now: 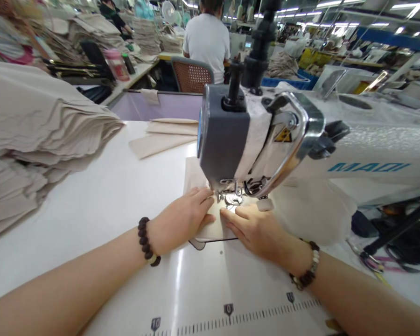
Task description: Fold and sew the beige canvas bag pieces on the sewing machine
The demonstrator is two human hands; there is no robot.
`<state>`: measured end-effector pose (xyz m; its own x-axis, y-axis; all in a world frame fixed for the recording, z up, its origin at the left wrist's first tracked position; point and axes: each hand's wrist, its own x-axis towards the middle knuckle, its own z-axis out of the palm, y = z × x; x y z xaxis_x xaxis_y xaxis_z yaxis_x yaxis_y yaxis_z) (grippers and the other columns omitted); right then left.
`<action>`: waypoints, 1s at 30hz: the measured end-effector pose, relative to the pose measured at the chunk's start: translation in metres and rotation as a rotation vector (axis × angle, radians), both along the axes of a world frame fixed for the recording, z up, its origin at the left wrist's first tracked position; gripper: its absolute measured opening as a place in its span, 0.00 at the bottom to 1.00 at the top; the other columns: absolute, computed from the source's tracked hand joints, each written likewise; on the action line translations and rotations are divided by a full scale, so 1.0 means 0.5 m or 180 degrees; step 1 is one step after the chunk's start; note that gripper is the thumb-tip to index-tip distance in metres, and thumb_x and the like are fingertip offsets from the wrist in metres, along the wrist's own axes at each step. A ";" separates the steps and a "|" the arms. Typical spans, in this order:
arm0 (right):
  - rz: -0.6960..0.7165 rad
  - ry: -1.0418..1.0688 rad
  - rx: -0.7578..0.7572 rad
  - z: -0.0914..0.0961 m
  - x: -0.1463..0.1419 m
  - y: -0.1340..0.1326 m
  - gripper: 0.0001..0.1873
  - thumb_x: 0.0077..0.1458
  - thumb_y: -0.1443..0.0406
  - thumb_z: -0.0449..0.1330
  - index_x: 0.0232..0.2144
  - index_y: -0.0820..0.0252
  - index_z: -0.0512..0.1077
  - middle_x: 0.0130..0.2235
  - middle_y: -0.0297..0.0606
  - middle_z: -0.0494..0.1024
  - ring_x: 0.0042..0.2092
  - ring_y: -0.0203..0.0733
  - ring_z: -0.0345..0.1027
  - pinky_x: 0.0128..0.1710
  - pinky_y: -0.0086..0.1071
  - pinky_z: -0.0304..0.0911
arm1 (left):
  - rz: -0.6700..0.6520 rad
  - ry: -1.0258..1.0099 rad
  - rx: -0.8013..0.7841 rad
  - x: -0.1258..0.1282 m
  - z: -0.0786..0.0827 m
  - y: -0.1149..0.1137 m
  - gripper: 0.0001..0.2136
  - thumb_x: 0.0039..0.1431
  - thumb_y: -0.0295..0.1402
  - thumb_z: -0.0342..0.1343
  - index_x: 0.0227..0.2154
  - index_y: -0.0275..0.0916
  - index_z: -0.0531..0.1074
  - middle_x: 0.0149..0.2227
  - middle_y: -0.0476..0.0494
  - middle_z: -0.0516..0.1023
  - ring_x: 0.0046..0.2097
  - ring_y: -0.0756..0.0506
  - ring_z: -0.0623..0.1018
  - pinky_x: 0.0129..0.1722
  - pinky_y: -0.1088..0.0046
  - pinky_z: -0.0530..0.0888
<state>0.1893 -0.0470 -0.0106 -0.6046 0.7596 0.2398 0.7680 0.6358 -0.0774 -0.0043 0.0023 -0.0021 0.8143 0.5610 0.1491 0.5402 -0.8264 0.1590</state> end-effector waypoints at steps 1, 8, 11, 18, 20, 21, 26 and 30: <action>0.0003 0.0009 -0.0005 0.000 0.000 0.000 0.11 0.60 0.68 0.48 0.39 0.62 0.70 0.25 0.34 0.68 0.27 0.37 0.57 0.27 0.30 0.48 | 0.0000 -0.0011 0.0021 0.000 0.000 0.000 0.06 0.57 0.29 0.53 0.35 0.31 0.67 0.36 0.40 0.69 0.40 0.43 0.71 0.37 0.67 0.72; -0.0039 0.0123 0.0025 -0.003 -0.002 0.003 0.13 0.61 0.68 0.46 0.39 0.62 0.70 0.25 0.34 0.69 0.27 0.36 0.58 0.26 0.30 0.47 | 0.0012 -0.0024 0.0111 0.000 0.000 0.004 0.06 0.57 0.29 0.54 0.36 0.31 0.67 0.35 0.41 0.69 0.40 0.43 0.71 0.38 0.67 0.72; -0.0085 0.0143 0.0110 -0.002 -0.003 0.002 0.12 0.61 0.68 0.47 0.38 0.61 0.70 0.24 0.34 0.70 0.26 0.36 0.58 0.25 0.30 0.45 | 0.0031 -0.0002 0.0092 -0.001 -0.003 0.006 0.06 0.58 0.30 0.53 0.36 0.31 0.67 0.36 0.41 0.69 0.40 0.43 0.71 0.40 0.66 0.72; -0.0129 0.0045 0.0102 0.004 -0.006 0.001 0.13 0.61 0.69 0.46 0.37 0.60 0.70 0.24 0.34 0.70 0.25 0.36 0.58 0.25 0.31 0.45 | 0.0057 0.0047 -0.0004 0.000 0.002 0.009 0.07 0.59 0.30 0.51 0.37 0.31 0.67 0.37 0.40 0.69 0.40 0.43 0.71 0.40 0.66 0.72; -0.0125 0.0048 0.0120 0.004 -0.007 0.002 0.12 0.61 0.68 0.46 0.37 0.61 0.70 0.24 0.34 0.70 0.26 0.36 0.58 0.25 0.30 0.45 | 0.0040 0.0014 -0.0011 -0.001 0.000 0.011 0.08 0.59 0.30 0.51 0.38 0.30 0.67 0.38 0.39 0.69 0.40 0.43 0.71 0.40 0.65 0.72; -0.0142 0.0055 0.0131 0.003 -0.007 0.003 0.12 0.61 0.68 0.46 0.37 0.61 0.70 0.25 0.34 0.70 0.26 0.36 0.58 0.25 0.30 0.45 | 0.0044 0.0000 -0.0017 -0.001 -0.001 0.012 0.08 0.59 0.30 0.50 0.38 0.30 0.67 0.38 0.39 0.69 0.40 0.43 0.71 0.41 0.65 0.72; 0.0182 0.0023 0.0045 -0.003 0.004 -0.001 0.15 0.63 0.65 0.44 0.37 0.62 0.70 0.24 0.34 0.70 0.25 0.36 0.59 0.25 0.32 0.46 | -0.0254 0.0082 -0.0197 -0.006 0.008 -0.005 0.06 0.60 0.25 0.47 0.36 0.31 0.69 0.41 0.39 0.69 0.44 0.44 0.70 0.46 0.65 0.69; 0.0553 0.0036 0.0112 -0.006 0.014 -0.007 0.19 0.64 0.63 0.41 0.36 0.62 0.71 0.22 0.34 0.68 0.25 0.36 0.58 0.26 0.33 0.46 | -0.0589 0.0334 -0.0570 -0.007 0.028 -0.034 0.06 0.59 0.23 0.48 0.33 0.34 0.70 0.35 0.44 0.71 0.39 0.46 0.71 0.41 0.71 0.72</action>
